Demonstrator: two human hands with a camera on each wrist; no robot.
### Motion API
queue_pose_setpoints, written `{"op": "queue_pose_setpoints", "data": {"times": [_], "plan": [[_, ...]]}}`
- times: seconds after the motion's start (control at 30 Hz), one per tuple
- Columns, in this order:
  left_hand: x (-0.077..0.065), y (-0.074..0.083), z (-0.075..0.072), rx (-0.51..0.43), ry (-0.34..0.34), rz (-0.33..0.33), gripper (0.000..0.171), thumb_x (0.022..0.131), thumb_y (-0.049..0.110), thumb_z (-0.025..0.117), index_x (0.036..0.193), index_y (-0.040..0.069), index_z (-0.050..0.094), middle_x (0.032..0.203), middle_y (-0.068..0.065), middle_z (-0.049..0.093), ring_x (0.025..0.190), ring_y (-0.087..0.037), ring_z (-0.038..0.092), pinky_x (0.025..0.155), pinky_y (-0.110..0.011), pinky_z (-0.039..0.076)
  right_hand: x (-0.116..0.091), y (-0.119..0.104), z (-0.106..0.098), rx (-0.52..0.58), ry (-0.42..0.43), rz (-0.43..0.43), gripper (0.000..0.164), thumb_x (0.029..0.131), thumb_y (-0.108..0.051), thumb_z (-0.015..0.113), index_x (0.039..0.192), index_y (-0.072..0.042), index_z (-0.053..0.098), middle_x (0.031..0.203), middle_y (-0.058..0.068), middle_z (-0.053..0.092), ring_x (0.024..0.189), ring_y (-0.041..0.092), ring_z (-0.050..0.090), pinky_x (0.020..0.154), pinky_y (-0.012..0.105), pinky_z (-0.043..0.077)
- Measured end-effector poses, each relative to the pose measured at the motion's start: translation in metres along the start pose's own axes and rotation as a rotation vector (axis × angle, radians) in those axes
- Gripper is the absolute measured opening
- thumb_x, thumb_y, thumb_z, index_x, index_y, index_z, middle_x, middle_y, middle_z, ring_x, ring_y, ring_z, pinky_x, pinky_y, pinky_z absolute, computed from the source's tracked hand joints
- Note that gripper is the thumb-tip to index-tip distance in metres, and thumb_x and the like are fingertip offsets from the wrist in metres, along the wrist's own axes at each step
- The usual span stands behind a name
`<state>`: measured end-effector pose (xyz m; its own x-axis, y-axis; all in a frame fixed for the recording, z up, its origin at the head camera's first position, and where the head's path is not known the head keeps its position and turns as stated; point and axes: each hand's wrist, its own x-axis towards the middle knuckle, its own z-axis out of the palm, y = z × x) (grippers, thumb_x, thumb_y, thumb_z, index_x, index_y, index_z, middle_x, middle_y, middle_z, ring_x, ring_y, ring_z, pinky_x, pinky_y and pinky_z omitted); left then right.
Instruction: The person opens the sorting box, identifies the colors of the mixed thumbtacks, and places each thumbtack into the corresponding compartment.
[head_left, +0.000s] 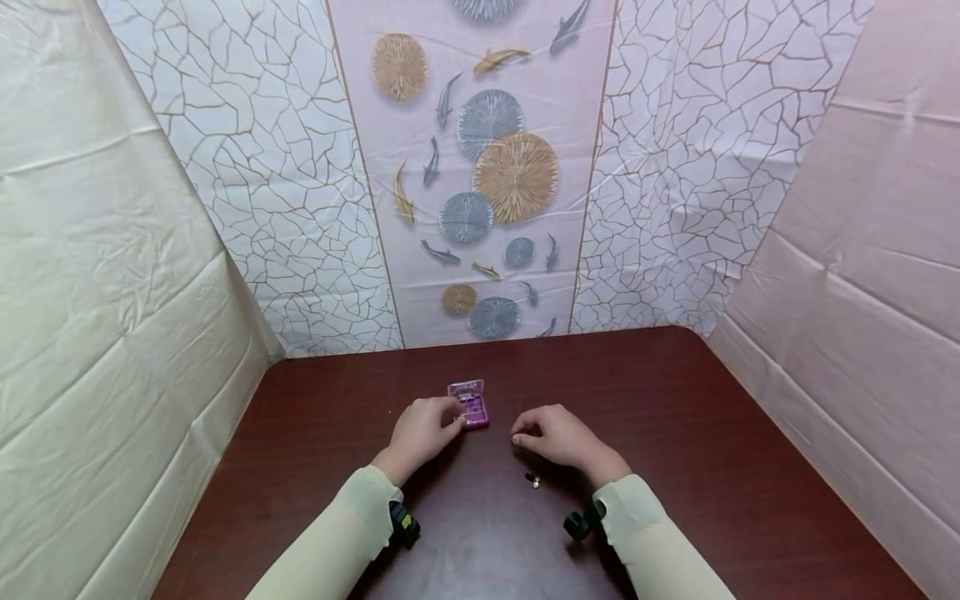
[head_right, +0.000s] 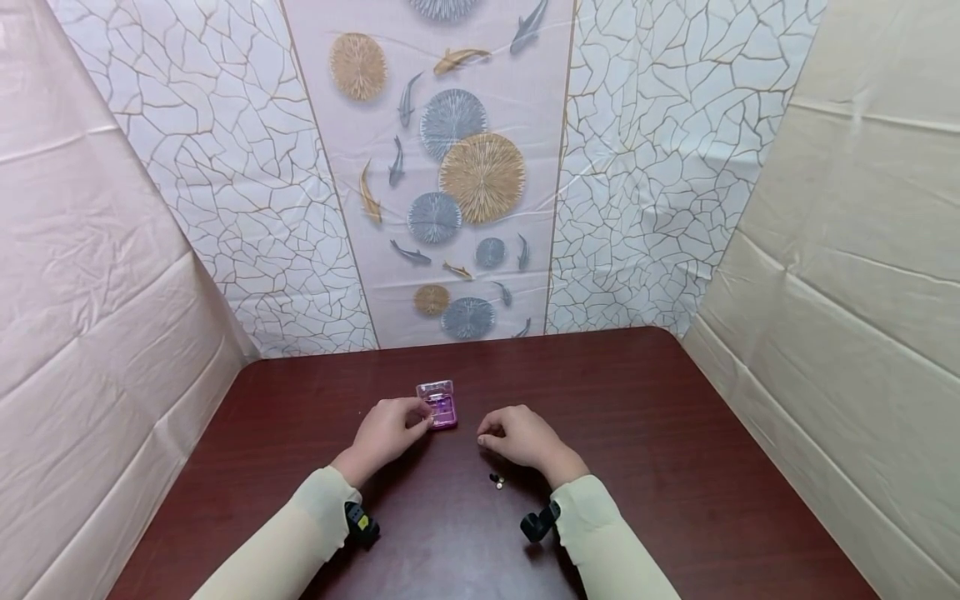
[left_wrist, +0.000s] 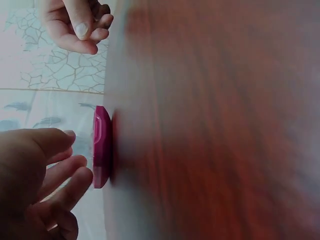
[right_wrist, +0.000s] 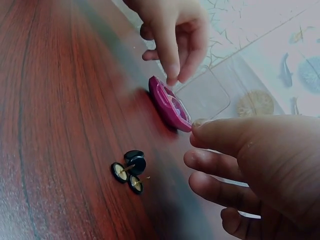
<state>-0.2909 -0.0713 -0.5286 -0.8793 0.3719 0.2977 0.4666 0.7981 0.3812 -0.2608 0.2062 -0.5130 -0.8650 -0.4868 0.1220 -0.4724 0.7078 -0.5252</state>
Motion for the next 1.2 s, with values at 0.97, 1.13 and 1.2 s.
{"op": "queue_pose_setpoints", "data": {"times": [0.97, 1.13, 1.2], "plan": [[-0.066, 0.003, -0.042, 0.125, 0.027, -0.012, 0.028, 0.088, 0.043, 0.068, 0.104, 0.021, 0.073, 0.105, 0.003, 0.069, 0.095, -0.016, 0.061, 0.08, -0.044, 0.055, -0.015, -0.007, -0.021, 0.007, -0.221, -0.104, 0.004, 0.086, -0.036, 0.074, 0.083, -0.034, 0.073, 0.077, -0.016, 0.069, 0.066, 0.006, 0.059, 0.062, 0.03, 0.054], [-0.069, 0.005, -0.042, 0.129, 0.029, -0.001, 0.03, 0.088, 0.043, 0.068, 0.105, 0.019, 0.073, 0.104, 0.003, 0.069, 0.093, -0.016, 0.061, 0.078, -0.044, 0.055, -0.02, -0.015, -0.023, 0.009, -0.282, -0.095, 0.009, 0.081, -0.035, 0.079, 0.085, -0.029, 0.073, 0.07, -0.011, 0.068, 0.059, 0.007, 0.059, 0.054, 0.028, 0.052], [-0.069, 0.005, -0.042, 0.131, 0.022, -0.004, 0.03, 0.088, 0.044, 0.067, 0.106, 0.019, 0.073, 0.104, 0.002, 0.069, 0.093, -0.016, 0.061, 0.078, -0.044, 0.056, -0.022, -0.016, -0.022, 0.008, -0.298, -0.087, 0.012, 0.079, -0.035, 0.081, 0.085, -0.027, 0.074, 0.069, -0.01, 0.068, 0.058, 0.007, 0.058, 0.054, 0.029, 0.052]]}}
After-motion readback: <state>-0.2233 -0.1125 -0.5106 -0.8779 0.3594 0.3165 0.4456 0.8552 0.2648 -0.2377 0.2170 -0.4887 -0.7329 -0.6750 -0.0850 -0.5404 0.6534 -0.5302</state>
